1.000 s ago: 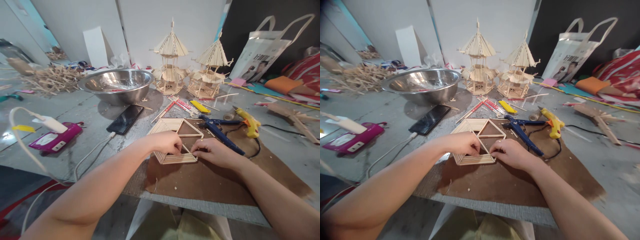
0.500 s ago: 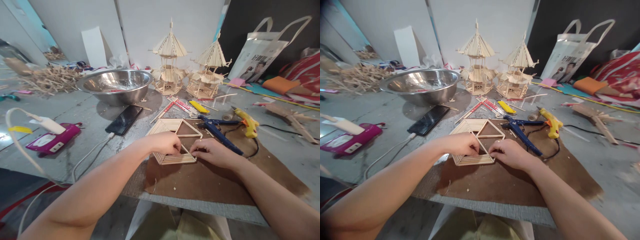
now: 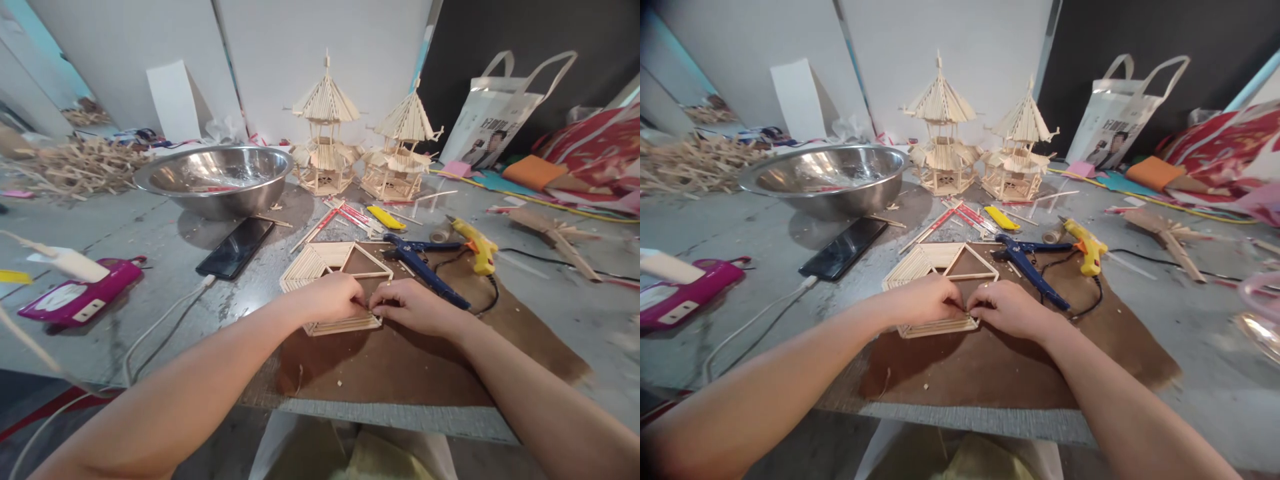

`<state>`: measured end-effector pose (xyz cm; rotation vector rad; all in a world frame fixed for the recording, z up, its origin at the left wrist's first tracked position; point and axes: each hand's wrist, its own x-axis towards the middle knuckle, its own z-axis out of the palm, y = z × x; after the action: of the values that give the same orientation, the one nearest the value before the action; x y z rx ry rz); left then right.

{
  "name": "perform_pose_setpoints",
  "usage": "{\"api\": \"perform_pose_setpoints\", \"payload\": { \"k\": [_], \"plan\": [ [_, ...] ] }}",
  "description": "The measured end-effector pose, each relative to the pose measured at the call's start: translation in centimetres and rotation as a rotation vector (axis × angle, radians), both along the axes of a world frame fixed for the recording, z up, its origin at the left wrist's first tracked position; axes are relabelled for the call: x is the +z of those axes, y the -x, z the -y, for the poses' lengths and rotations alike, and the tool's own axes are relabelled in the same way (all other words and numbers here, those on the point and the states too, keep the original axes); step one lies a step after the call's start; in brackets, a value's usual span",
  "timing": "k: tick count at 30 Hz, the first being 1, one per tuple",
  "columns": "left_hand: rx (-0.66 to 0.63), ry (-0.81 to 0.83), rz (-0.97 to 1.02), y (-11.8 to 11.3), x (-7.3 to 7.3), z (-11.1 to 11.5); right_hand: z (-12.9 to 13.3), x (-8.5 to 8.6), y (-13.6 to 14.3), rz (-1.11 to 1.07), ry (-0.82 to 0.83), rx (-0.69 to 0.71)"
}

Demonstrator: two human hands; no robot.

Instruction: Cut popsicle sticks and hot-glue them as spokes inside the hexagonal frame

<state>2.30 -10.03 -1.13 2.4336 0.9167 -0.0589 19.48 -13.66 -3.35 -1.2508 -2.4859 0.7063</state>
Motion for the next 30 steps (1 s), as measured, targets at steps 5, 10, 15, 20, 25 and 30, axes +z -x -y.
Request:
{"api": "perform_pose_setpoints", "payload": {
  "k": [5, 10, 15, 20, 25, 30],
  "plan": [
    [0.012, -0.005, 0.019, 0.0, 0.1, 0.0, -0.5, 1.2, -1.5, 0.024, -0.114, -0.348],
    [0.094, 0.015, 0.072, 0.3, 0.3, -0.6, -1.5, 2.1, -4.7, 0.410, -0.149, -0.837],
    [0.143, 0.077, 0.146, 0.7, 0.3, -0.9, -2.1, 1.3, -5.9, 0.618, 0.008, -0.791],
    [0.200, 0.148, 0.279, 0.7, 0.1, -0.9, -2.0, 1.3, -5.2, 0.653, 0.029, -0.754],
    [0.292, 0.288, 0.439, 0.6, 0.3, -0.8, -1.8, 2.1, -4.6, 0.605, -0.023, -0.874],
    [0.334, 0.277, 0.577, 0.7, 0.7, -0.8, -1.2, 2.8, -4.7, 0.353, -0.284, -0.958]
  ]
}}
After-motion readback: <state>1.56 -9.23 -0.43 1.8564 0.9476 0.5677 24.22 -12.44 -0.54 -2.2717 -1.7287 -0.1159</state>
